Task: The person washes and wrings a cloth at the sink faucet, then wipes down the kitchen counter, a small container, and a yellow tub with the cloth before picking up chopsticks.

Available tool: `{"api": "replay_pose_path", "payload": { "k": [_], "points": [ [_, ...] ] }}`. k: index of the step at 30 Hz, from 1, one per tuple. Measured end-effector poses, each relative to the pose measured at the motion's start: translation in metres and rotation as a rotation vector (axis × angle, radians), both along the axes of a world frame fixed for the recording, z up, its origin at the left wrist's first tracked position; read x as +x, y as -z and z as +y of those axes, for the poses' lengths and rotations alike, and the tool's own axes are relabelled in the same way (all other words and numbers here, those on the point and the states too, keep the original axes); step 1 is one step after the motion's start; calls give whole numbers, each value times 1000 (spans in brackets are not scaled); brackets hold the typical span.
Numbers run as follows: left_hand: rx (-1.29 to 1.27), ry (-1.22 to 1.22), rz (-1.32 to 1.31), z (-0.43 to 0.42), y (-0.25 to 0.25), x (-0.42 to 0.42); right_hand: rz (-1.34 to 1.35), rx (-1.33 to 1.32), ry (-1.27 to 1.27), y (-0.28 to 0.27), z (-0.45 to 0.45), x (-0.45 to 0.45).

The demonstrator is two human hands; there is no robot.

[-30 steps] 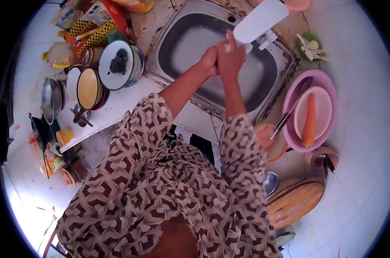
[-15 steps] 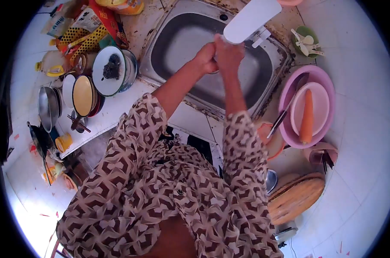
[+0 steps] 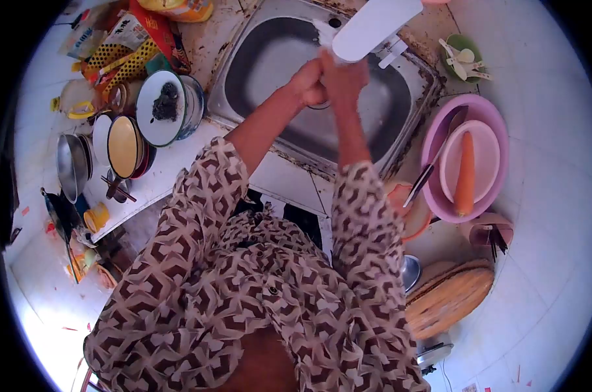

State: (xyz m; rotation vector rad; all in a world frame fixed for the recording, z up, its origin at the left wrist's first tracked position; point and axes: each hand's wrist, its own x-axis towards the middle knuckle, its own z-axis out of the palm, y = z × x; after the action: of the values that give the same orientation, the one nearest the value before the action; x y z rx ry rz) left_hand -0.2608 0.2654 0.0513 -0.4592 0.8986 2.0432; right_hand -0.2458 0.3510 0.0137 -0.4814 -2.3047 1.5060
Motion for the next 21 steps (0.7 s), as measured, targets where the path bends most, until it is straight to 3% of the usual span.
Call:
{"api": "replay_pose_path", "payload": {
  "k": [1, 4, 7, 10, 13, 16, 19, 21],
  "points": [
    [-84, 0, 16, 5, 5, 6, -74, -151, 10, 6, 11, -2],
    [-23, 15, 67, 10, 18, 3, -319, -505, 25, -9, 33, -6],
    [-180, 26, -34, 15, 13, -6, -160, -423, 75, -30, 18, 15],
    [-233, 100, -126, 16, 8, -13, 189, -65, -60, -33, -2, 29],
    [-238, 68, -61, 19, 17, -5, 160, 342, -111, -42, -1, 26],
    [-242, 2, 45, 17, 21, 5, -76, 115, 16, -28, -3, 15],
    [-422, 56, 208, 16, 15, 11, 75, -11, 38, -25, 4, 7],
    [-646, 150, 195, 15, 8, 4, 110, 217, -4, -12, 12, -2]
  ]
}}
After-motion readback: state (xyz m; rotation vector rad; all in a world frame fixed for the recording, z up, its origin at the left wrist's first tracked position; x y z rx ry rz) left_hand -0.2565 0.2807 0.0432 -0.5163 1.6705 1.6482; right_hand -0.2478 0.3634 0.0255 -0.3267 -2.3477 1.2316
